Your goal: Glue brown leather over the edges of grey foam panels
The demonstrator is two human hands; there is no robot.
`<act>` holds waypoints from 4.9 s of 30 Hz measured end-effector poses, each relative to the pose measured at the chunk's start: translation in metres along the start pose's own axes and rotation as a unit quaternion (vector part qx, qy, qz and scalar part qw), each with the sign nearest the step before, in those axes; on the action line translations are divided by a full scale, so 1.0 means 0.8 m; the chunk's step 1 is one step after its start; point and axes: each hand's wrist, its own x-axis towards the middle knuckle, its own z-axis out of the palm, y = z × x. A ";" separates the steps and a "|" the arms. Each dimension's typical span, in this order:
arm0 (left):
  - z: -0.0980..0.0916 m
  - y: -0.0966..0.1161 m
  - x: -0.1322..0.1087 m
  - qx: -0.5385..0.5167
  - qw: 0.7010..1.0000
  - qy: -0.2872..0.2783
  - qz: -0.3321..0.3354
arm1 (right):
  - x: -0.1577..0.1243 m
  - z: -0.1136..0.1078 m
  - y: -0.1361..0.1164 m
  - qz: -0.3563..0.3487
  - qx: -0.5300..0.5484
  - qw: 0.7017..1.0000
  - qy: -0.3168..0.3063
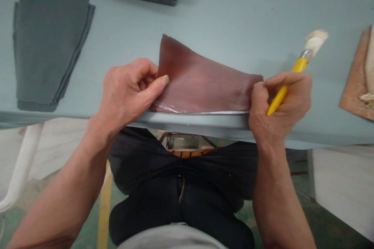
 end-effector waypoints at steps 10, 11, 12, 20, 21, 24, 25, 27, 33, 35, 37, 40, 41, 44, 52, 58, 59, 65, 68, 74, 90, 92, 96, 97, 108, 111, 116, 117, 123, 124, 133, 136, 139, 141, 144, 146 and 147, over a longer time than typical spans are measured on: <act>0.005 -0.003 -0.002 0.021 0.999 0.034 0.025 | 0.004 -0.001 -0.001 -0.037 0.015 0.999 0.001; 0.005 -0.004 -0.002 0.023 0.999 0.036 0.025 | 0.004 -0.001 -0.001 -0.037 0.016 0.999 0.001; 0.005 -0.003 -0.002 0.024 0.999 0.035 0.022 | 0.004 -0.001 0.000 -0.037 0.015 0.999 0.000; 0.005 -0.001 -0.004 0.018 0.999 0.035 0.006 | 0.004 0.000 0.002 -0.043 0.008 0.999 0.001; 0.005 0.000 -0.004 0.019 0.999 0.035 0.005 | 0.004 0.000 0.003 -0.044 0.007 0.999 0.000; 0.005 0.001 -0.005 0.021 0.999 0.031 0.001 | 0.004 0.000 0.003 -0.046 0.010 0.999 -0.001; 0.005 0.001 -0.005 0.022 0.999 0.029 0.001 | 0.004 -0.001 0.002 -0.047 0.010 0.999 0.000; 0.005 0.001 -0.005 0.023 0.999 0.030 0.001 | 0.004 -0.001 0.002 -0.048 0.006 0.999 0.000; 0.007 0.000 -0.003 0.018 0.999 0.034 -0.008 | 0.004 0.000 -0.001 -0.035 0.011 0.999 0.008; 0.006 0.001 -0.003 0.016 0.999 0.032 -0.013 | 0.005 0.002 -0.002 -0.037 0.014 0.999 0.010; 0.006 0.001 -0.003 0.017 0.999 0.029 -0.013 | 0.005 0.002 -0.002 -0.035 0.011 0.999 0.008; 0.005 0.003 -0.003 0.020 0.999 0.030 -0.002 | 0.005 0.002 -0.003 -0.031 0.006 0.999 0.012; 0.005 0.003 -0.003 0.021 0.999 0.031 0.003 | 0.005 0.002 -0.002 -0.033 0.003 0.999 0.013; 0.006 0.002 -0.003 0.020 0.999 0.033 0.005 | 0.005 0.001 0.000 -0.036 -0.005 0.999 0.016; 0.005 0.002 -0.002 0.011 0.999 0.040 0.013 | 0.005 0.001 0.001 -0.039 -0.012 0.999 0.012; 0.006 0.003 -0.003 0.020 0.999 0.035 -0.002 | 0.006 0.001 -0.002 -0.039 0.002 0.999 0.018; 0.006 0.002 -0.003 0.021 0.999 0.035 -0.002 | 0.006 0.001 -0.002 -0.041 0.001 0.999 0.019; 0.007 0.000 -0.002 0.009 0.999 0.039 0.021 | 0.005 0.002 -0.001 -0.036 -0.009 0.999 0.019; 0.007 0.000 -0.002 0.007 0.999 0.041 0.020 | 0.005 0.002 0.000 -0.032 -0.004 0.999 0.014; 0.007 0.000 -0.001 0.012 0.999 0.041 0.017 | 0.005 0.004 0.000 -0.024 0.011 0.999 0.025; 0.008 -0.001 0.000 0.022 0.999 0.036 0.013 | 0.004 0.006 0.001 -0.010 0.023 0.999 0.025; 0.008 -0.001 0.001 0.031 0.999 0.038 0.010 | 0.004 0.006 -0.001 -0.005 0.023 0.999 0.028; 0.009 -0.002 0.001 0.033 0.999 0.040 0.012 | 0.001 0.007 0.002 0.015 0.005 1.000 0.020; 0.009 -0.003 0.001 0.032 0.999 0.038 0.012 | 0.000 0.008 0.004 0.015 0.003 1.000 0.019; 0.006 -0.002 -0.001 0.019 0.999 0.032 0.003 | -0.005 0.004 0.007 0.049 0.029 0.998 -0.006; 0.007 -0.001 -0.001 0.009 0.999 0.041 0.010 | -0.006 0.003 0.006 0.058 0.031 0.998 -0.015; 0.009 -0.003 0.000 0.010 0.999 0.048 0.017 | -0.004 0.003 0.006 0.030 0.024 0.999 -0.002; 0.009 -0.004 0.000 0.010 0.999 0.049 0.018 | -0.004 0.003 0.006 0.025 0.025 0.999 -0.001; 0.008 -0.005 0.000 0.001 0.998 0.055 0.030 | -0.004 0.002 0.006 0.027 0.031 0.999 -0.009; 0.008 -0.005 0.000 -0.001 0.998 0.055 0.031 | -0.003 0.002 0.006 0.024 0.030 0.999 -0.008; 0.010 -0.006 -0.001 0.012 0.998 0.055 0.026 | -0.001 0.002 0.002 -0.002 0.024 1.000 -0.001; 0.011 -0.007 -0.001 0.014 0.997 0.064 0.037 | 0.000 0.002 0.001 -0.002 0.020 1.000 -0.001; 0.011 -0.007 -0.001 0.011 0.997 0.065 0.041 | 0.001 0.002 0.000 -0.012 0.012 1.000 0.006; 0.011 -0.006 -0.001 0.008 0.998 0.059 0.032 | 0.002 0.002 -0.001 -0.021 0.008 1.000 0.012; 0.010 -0.005 -0.002 0.008 0.999 0.051 0.013 | 0.003 0.001 -0.001 -0.035 0.004 0.999 0.015; 0.010 -0.005 -0.002 0.009 0.999 0.050 0.006 | 0.003 0.001 0.000 -0.042 -0.002 0.999 0.010; 0.010 -0.004 -0.002 0.010 0.999 0.049 0.005 | 0.003 0.001 0.001 -0.044 -0.005 0.999 0.008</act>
